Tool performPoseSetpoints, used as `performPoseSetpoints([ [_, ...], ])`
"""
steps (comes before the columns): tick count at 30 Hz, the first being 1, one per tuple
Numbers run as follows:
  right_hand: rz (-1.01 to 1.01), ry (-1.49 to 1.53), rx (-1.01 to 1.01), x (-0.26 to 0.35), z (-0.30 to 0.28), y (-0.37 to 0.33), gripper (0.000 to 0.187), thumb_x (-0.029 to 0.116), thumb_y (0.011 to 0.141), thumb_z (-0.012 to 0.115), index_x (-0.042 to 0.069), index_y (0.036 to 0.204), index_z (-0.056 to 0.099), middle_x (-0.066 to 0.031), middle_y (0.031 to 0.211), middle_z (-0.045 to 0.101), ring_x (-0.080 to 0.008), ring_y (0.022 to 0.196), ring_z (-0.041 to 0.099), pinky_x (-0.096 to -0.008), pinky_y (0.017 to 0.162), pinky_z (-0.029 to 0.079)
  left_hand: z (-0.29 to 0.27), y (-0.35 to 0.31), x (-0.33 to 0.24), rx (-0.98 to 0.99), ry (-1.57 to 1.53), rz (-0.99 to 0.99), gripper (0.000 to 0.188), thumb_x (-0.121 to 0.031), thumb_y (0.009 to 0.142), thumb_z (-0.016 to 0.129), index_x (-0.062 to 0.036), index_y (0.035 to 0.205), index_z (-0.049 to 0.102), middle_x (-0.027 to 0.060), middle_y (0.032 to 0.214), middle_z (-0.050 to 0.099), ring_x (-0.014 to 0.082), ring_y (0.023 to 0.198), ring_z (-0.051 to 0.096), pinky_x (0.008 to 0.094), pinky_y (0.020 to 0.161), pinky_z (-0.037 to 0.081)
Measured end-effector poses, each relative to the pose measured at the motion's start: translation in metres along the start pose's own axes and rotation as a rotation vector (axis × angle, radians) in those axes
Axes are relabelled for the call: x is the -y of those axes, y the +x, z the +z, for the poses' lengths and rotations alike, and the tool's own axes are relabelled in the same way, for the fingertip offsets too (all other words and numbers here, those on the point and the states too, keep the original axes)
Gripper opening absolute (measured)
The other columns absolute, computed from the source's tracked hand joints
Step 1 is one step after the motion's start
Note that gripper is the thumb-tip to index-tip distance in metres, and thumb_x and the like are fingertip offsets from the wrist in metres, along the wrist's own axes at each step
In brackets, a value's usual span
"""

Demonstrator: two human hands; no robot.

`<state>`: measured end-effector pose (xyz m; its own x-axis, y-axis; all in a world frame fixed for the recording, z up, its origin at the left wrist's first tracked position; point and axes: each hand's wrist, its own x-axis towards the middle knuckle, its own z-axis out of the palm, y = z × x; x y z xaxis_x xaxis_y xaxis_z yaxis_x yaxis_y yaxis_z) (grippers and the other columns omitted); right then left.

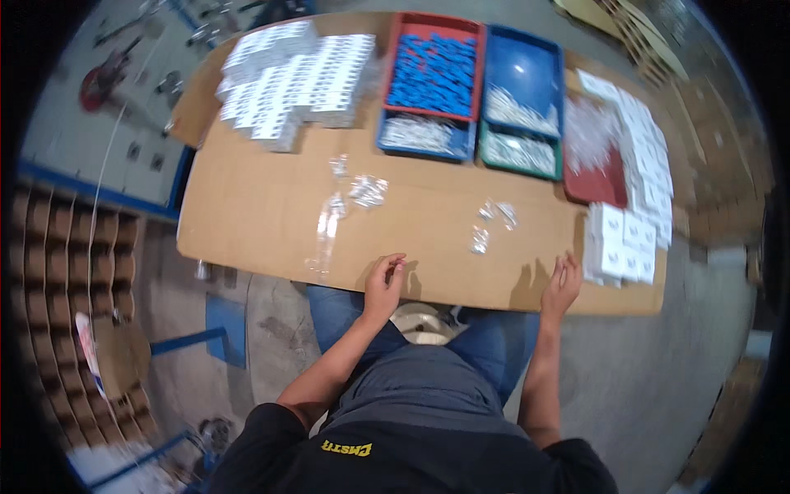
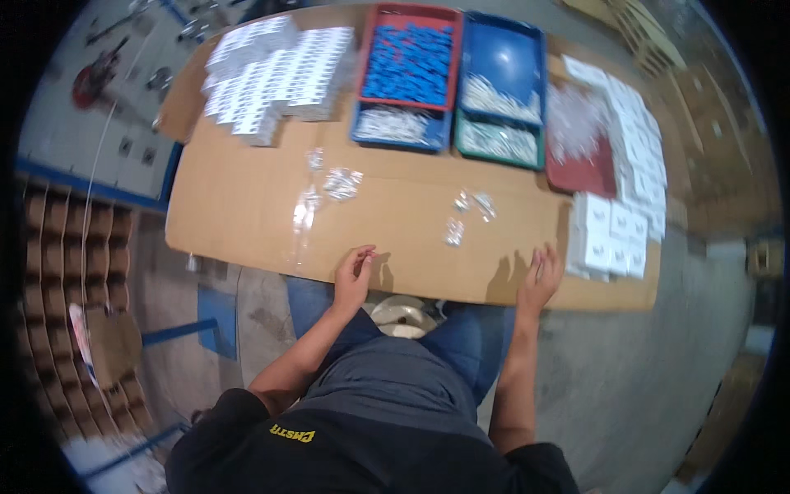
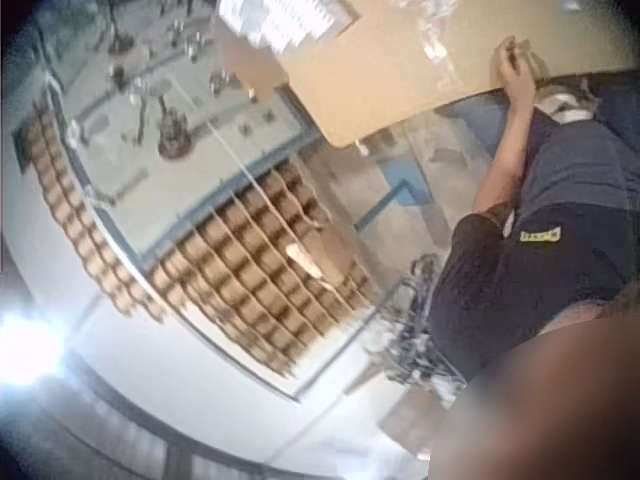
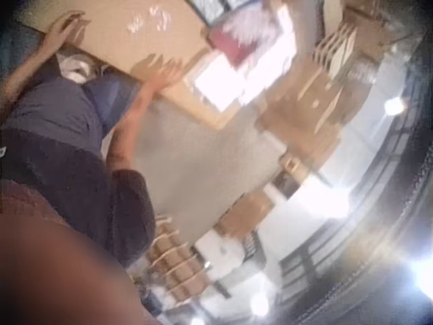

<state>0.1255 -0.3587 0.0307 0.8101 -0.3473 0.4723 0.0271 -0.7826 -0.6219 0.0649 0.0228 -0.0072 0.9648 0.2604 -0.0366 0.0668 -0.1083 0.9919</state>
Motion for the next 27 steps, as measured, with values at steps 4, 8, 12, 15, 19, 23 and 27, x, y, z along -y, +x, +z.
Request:
performPoseSetpoints([
  [4, 0.061, 0.3, 0.213, 0.082, 0.076, -0.005, 0.017, 0.012, 0.1, 0.065, -0.004, 0.093, 0.067, -0.0171, 0.116, 0.07, -0.032, 0.105, 0.066, -0.0422, 0.091, 0.052, -0.075, 0.02, -0.003, -0.322, 0.307, 0.199, 0.018, -0.002, 0.096, 0.059, -0.0004, 0.112, 0.068, 0.0112, 0.1, 0.066, 0.0226, 0.094, 0.064, 0.0334, 0.084, 0.051],
  [8, -0.37, 0.326, 0.446, 0.197, 0.147, 0.034, 0.017, 0.015, 0.096, 0.07, -0.001, 0.1, 0.065, -0.0173, 0.109, 0.068, -0.0355, 0.104, 0.066, -0.0427, 0.09, 0.052, -0.154, 0.058, 0.02, -0.57, 0.407, 0.178, 0.018, -0.001, 0.096, 0.06, -0.0008, 0.112, 0.068, 0.0096, 0.102, 0.064, 0.022, 0.093, 0.061, 0.033, 0.083, 0.051],
  [12, -0.62, 0.298, 0.576, 0.3, 0.228, 0.088, 0.035, 0.024, 0.09, 0.077, 0.001, 0.113, 0.064, -0.0192, 0.112, 0.066, -0.0401, 0.106, 0.064, -0.0451, 0.091, 0.052, -0.206, 0.095, 0.023, -0.668, 0.573, 0.141, 0.02, -0.004, 0.094, 0.062, -0.0025, 0.113, 0.068, 0.0103, 0.108, 0.063, 0.024, 0.097, 0.059, 0.036, 0.083, 0.052],
  [15, -0.77, 0.224, 0.639, 0.373, 0.295, 0.134, 0.05, 0.032, 0.089, 0.077, 0.0, 0.124, 0.061, -0.0218, 0.117, 0.065, -0.0412, 0.112, 0.063, -0.0467, 0.093, 0.052, -0.23, 0.137, 0.016, -0.629, 0.609, 0.166, 0.024, -0.008, 0.091, 0.065, -0.0034, 0.114, 0.068, 0.0127, 0.113, 0.063, 0.0291, 0.105, 0.059, 0.0416, 0.09, 0.049],
  [19, -0.912, 0.13, 0.643, 0.444, 0.405, 0.196, 0.066, 0.046, 0.09, 0.072, 0.001, 0.137, 0.058, -0.0241, 0.129, 0.064, -0.0399, 0.12, 0.062, -0.0489, 0.101, 0.051, -0.264, 0.257, -0.062, -0.359, 0.835, 0.329, 0.044, -0.018, 0.087, 0.071, -0.0057, 0.128, 0.061, 0.0174, 0.119, 0.062, 0.0382, 0.114, 0.058, 0.0476, 0.098, 0.047],
  [23, -0.886, -0.073, 0.753, 0.512, 0.483, 0.235, 0.07, 0.047, 0.089, 0.073, 0.0, 0.139, 0.056, -0.0251, 0.136, 0.058, -0.0414, 0.125, 0.059, -0.0496, 0.102, 0.051, -0.308, 0.409, -0.127, -0.227, 1.162, 0.512, 0.056, -0.023, 0.084, 0.078, -0.0063, 0.133, 0.057, 0.0156, 0.126, 0.061, 0.0351, 0.115, 0.062, 0.049, 0.095, 0.051],
  [27, -0.928, -0.141, 0.76, 0.539, 0.537, 0.253, 0.072, 0.046, 0.088, 0.074, 0.0, 0.139, 0.055, -0.0239, 0.14, 0.055, -0.0406, 0.132, 0.054, -0.0491, 0.105, 0.05, -0.336, 0.517, -0.151, -0.14, 1.412, 0.483, 0.065, -0.021, 0.082, 0.079, -0.0062, 0.139, 0.052, 0.0149, 0.131, 0.059, 0.0332, 0.12, 0.061, 0.0488, 0.097, 0.052],
])
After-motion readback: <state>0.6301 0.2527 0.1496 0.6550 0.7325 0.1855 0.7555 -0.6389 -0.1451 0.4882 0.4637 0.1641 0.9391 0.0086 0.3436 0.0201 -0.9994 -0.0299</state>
